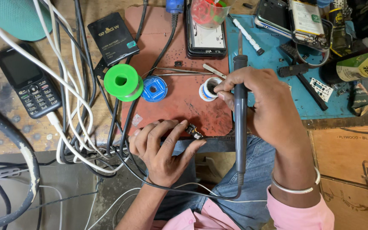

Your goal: The person solders a small circuit board at a cluttered repair workbench. They hold the board in one hand and a soldering iron in the other, feed solder wire from a green spool, dip the component in flux, and repeatedly apply the iron to the board's contacts while repositioning it.

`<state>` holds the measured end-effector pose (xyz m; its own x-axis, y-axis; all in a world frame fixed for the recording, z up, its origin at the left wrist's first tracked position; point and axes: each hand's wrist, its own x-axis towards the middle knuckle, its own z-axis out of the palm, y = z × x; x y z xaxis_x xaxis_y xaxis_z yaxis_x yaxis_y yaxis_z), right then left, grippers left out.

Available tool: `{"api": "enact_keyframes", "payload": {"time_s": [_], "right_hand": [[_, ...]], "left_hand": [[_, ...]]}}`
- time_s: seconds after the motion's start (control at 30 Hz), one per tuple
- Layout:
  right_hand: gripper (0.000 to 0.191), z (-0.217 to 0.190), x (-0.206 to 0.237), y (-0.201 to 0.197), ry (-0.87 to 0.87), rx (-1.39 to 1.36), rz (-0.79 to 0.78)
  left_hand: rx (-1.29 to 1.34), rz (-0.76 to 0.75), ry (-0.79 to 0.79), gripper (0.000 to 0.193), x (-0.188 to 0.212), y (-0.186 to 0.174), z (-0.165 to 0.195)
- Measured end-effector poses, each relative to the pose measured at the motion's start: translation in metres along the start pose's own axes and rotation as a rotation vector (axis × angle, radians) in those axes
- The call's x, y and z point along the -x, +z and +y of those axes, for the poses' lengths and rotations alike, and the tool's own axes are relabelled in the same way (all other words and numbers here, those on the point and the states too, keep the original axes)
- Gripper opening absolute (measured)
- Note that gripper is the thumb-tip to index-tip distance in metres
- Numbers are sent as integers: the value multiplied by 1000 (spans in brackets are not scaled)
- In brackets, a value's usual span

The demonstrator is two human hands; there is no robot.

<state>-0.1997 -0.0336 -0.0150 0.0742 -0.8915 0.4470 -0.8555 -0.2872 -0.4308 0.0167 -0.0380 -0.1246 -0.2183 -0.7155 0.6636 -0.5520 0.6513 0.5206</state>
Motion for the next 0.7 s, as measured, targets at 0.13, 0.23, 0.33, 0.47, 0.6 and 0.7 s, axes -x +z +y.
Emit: {"api": "enact_keyframes", "payload": {"time_s": [0.13,0.23,0.33,0.47,0.6,0.7], "right_hand": [[24,-3,0,10,144,-260,122],[31,-5,-1,14,170,-425,249],[32,-9,2,15,188,-531,307],[36,-13,11,15,181,-590,360],[38,-15,24,13,112,-583,415],[44,-24,45,16,96,-586,447]], "left_hand": [[-13,0,7,55,1,1,0],[-12,1,8,55,2,2,-2],[-20,-4,13,55,3,2,-3],[-12,6,10,55,0,1,-1],[54,8,-28,55,-6,-4,6],[150,19,-69,53,-10,-12,11]]}}
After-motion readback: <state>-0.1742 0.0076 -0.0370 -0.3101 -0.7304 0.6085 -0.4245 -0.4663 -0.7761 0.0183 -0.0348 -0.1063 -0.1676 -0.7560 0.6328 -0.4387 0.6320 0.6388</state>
